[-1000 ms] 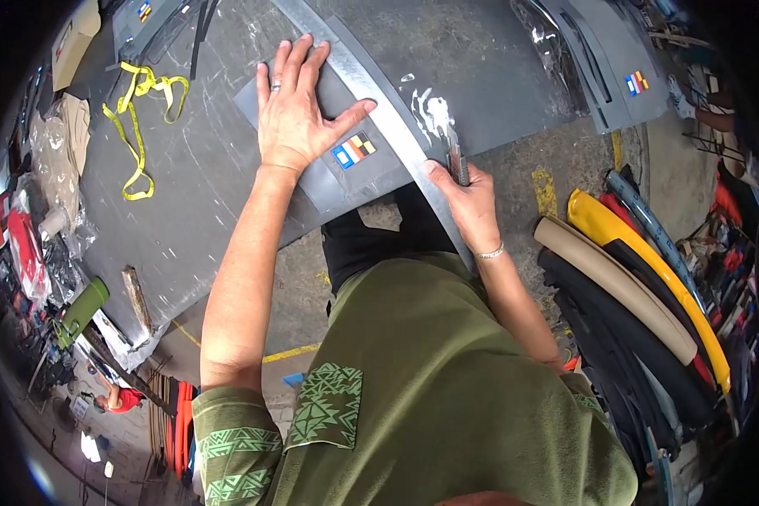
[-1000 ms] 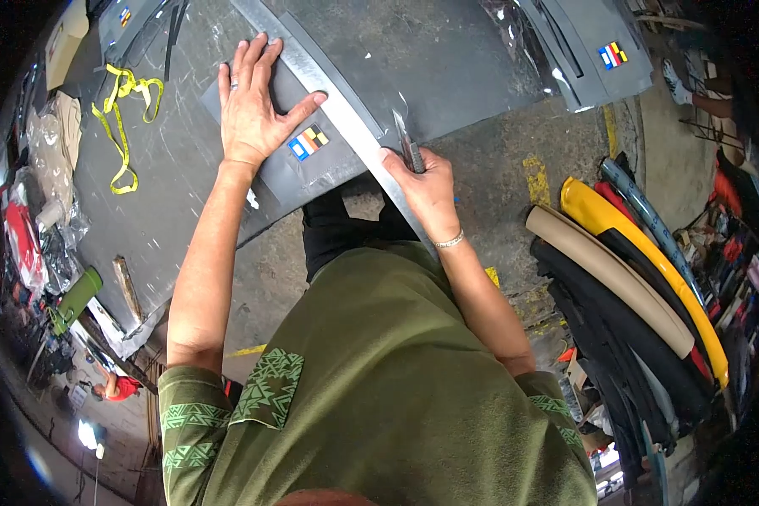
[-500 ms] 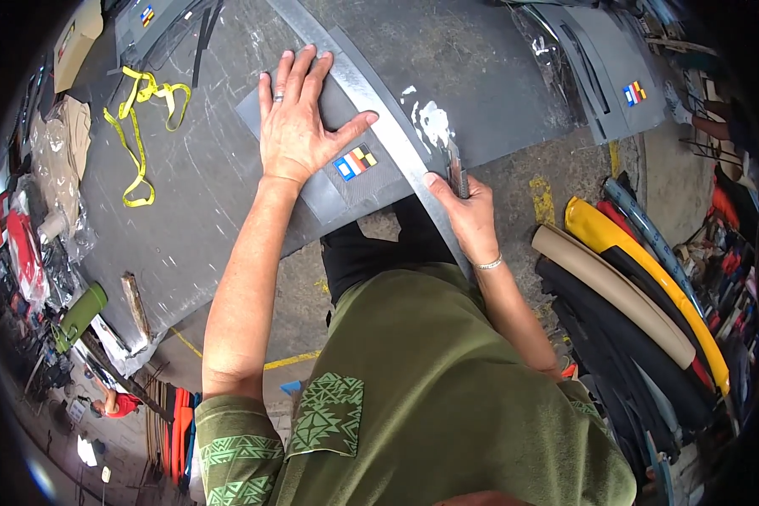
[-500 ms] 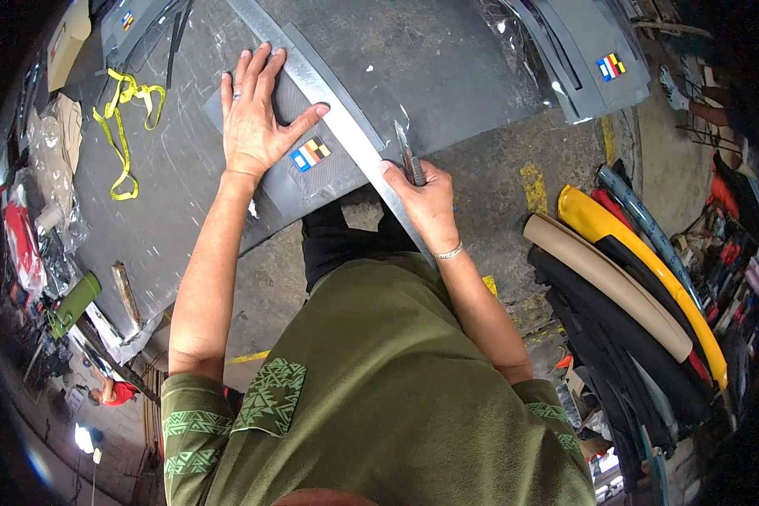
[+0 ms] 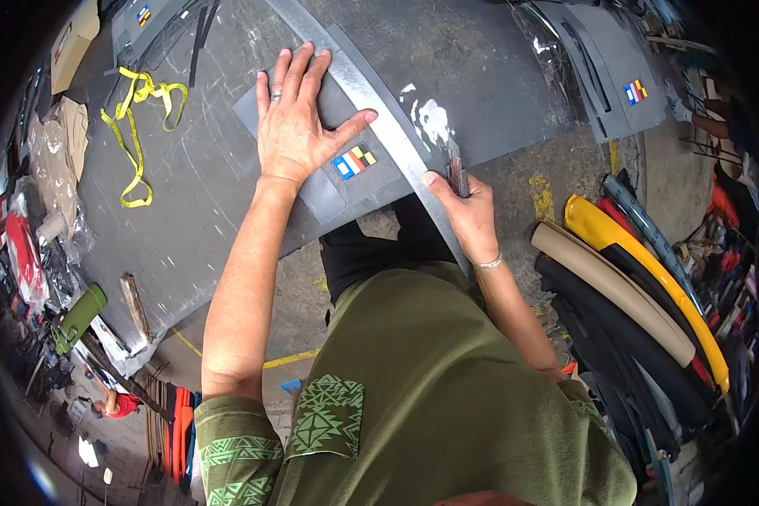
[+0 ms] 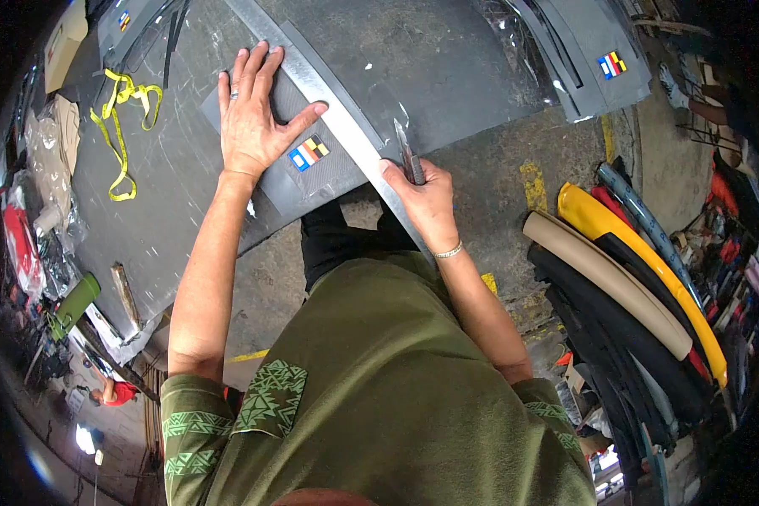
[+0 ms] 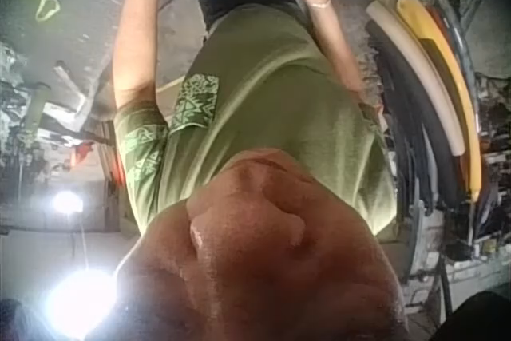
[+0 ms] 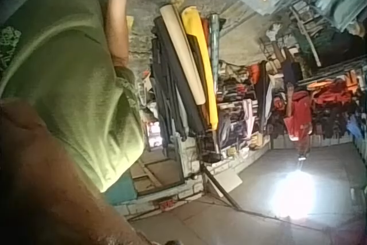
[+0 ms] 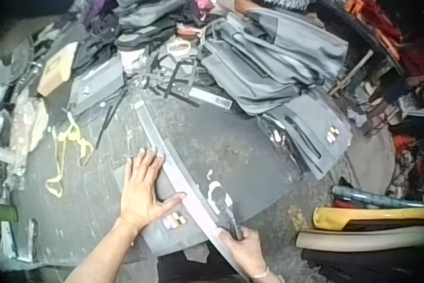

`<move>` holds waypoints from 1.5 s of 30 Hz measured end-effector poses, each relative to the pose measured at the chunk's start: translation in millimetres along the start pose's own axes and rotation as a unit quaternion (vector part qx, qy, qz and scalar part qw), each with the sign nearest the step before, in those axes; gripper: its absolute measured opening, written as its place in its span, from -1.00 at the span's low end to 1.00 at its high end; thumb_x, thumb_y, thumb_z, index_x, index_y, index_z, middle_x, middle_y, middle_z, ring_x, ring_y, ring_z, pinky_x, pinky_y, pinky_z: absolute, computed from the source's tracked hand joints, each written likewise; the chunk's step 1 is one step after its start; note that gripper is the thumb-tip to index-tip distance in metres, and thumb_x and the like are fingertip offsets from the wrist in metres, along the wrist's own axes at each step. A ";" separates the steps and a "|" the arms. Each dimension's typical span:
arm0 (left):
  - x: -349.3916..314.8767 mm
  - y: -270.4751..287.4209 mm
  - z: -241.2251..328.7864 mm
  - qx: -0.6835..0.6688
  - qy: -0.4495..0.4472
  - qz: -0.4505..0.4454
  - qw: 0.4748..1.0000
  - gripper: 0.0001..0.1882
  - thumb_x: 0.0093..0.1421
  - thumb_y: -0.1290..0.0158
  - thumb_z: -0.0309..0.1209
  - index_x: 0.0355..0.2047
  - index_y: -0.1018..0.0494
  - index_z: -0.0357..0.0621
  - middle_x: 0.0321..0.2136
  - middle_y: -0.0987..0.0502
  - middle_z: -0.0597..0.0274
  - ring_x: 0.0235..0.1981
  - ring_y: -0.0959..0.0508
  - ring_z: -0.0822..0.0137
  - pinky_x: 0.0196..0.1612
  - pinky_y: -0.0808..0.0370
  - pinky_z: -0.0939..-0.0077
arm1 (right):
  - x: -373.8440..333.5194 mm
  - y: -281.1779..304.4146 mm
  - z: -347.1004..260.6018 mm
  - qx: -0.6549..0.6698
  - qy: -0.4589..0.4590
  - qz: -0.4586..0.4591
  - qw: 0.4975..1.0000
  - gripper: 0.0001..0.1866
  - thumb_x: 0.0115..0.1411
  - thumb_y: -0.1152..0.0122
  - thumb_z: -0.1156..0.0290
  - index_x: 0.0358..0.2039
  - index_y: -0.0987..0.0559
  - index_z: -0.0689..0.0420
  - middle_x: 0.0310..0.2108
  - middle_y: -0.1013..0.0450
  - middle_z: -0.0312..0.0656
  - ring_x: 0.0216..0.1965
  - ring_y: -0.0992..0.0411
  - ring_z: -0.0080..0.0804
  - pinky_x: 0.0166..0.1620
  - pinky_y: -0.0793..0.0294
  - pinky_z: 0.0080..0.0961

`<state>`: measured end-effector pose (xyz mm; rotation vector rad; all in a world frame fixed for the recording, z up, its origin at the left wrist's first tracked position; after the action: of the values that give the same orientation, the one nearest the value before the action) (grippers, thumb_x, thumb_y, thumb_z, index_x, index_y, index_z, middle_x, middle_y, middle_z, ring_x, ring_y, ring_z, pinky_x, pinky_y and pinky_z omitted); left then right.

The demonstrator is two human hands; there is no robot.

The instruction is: Cutting rectangular sections out of gray fabric using a metal ruler and a utility knife on a workbench.

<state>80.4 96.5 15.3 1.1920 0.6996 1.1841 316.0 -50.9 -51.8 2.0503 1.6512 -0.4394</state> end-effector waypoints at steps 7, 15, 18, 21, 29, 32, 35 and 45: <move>0.0 1.3 2.8 -0.003 0.001 -0.006 1.000 0.08 -0.04 -0.22 0.45 0.34 -0.35 0.03 0.40 -0.27 0.17 0.50 -0.09 0.07 0.52 0.15 -0.13 | -0.7 0.7 0.1 0.005 -0.006 0.005 1.000 -0.60 0.19 -0.49 0.24 -0.62 -0.51 0.18 -0.64 -0.28 -0.55 -0.54 -0.15 -0.74 -0.49 -0.18 -0.60; 0.7 2.2 2.8 0.000 0.004 -0.010 1.000 0.06 -0.02 -0.26 0.39 0.36 -0.32 0.04 0.41 -0.25 0.20 0.51 -0.07 0.09 0.52 0.14 -0.13 | 1.2 0.5 5.8 0.011 -0.007 0.004 1.000 -0.60 0.19 -0.49 0.25 -0.62 -0.50 0.17 -0.63 -0.29 -0.55 -0.53 -0.16 -0.74 -0.48 -0.19 -0.59; 0.7 0.7 1.2 0.001 0.004 -0.012 1.000 0.07 -0.02 -0.26 0.39 0.37 -0.31 0.03 0.41 -0.25 0.20 0.51 -0.08 0.09 0.52 0.14 -0.12 | 0.6 -0.8 2.8 0.012 -0.007 0.003 1.000 -0.61 0.19 -0.50 0.26 -0.62 -0.51 0.17 -0.63 -0.29 -0.55 -0.53 -0.16 -0.75 -0.48 -0.19 -0.60; 0.8 -1.9 0.1 -0.004 -0.002 -0.002 1.000 0.10 -0.05 -0.20 0.47 0.34 -0.34 0.01 0.39 -0.27 0.13 0.49 -0.10 0.04 0.50 0.14 -0.18 | 0.7 -0.7 2.5 0.016 -0.004 0.004 1.000 -0.62 0.19 -0.50 0.28 -0.61 -0.52 0.18 -0.63 -0.31 -0.55 -0.53 -0.17 -0.75 -0.48 -0.20 -0.61; -0.5 -2.0 -0.4 0.005 -0.004 -0.001 1.000 0.11 -0.04 -0.17 0.50 0.34 -0.33 0.02 0.39 -0.26 0.15 0.49 -0.09 0.06 0.51 0.16 -0.17 | -1.9 -1.5 -2.8 0.021 -0.006 0.006 1.000 -0.65 0.19 -0.51 0.28 -0.57 -0.57 0.21 -0.61 -0.35 -0.53 -0.53 -0.20 -0.76 -0.47 -0.25 -0.62; -0.9 -2.3 0.2 0.007 -0.004 -0.001 1.000 0.11 -0.04 -0.17 0.50 0.34 -0.33 0.02 0.39 -0.26 0.15 0.49 -0.10 0.06 0.51 0.16 -0.17 | -2.2 -0.9 -1.5 0.020 -0.006 0.007 1.000 -0.65 0.19 -0.51 0.28 -0.57 -0.58 0.22 -0.61 -0.34 -0.53 -0.52 -0.21 -0.76 -0.46 -0.24 -0.62; -0.8 -2.7 0.7 0.004 -0.006 0.001 1.000 0.11 -0.05 -0.18 0.50 0.34 -0.33 0.02 0.39 -0.27 0.15 0.49 -0.10 0.06 0.51 0.15 -0.18 | -0.3 -0.1 5.4 0.031 -0.012 0.001 0.999 -0.65 0.19 -0.50 0.28 -0.57 -0.57 0.22 -0.62 -0.33 -0.54 -0.52 -0.19 -0.76 -0.46 -0.22 -0.62; 0.6 -2.9 -1.2 0.022 -0.016 0.014 1.000 0.09 -0.01 -0.19 0.46 0.36 -0.30 0.01 0.41 -0.24 0.17 0.50 -0.07 0.06 0.50 0.13 -0.17 | 5.3 -2.0 1.0 -0.015 -0.019 -0.035 0.999 -0.73 0.24 -0.46 0.27 -0.38 -0.69 0.26 -0.49 -0.48 -0.47 -0.44 -0.30 -0.73 -0.34 -0.35 -0.66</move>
<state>80.5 97.6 12.3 1.2588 0.6887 1.1758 315.2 -46.8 -55.7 1.9560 1.7003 -0.4702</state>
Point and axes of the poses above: each hand's wrist, its own x-axis towards the middle knuckle, its own y-axis out of the back of the hand, z = x × y, the point moved 8 cm from there along x, towards the middle knuckle
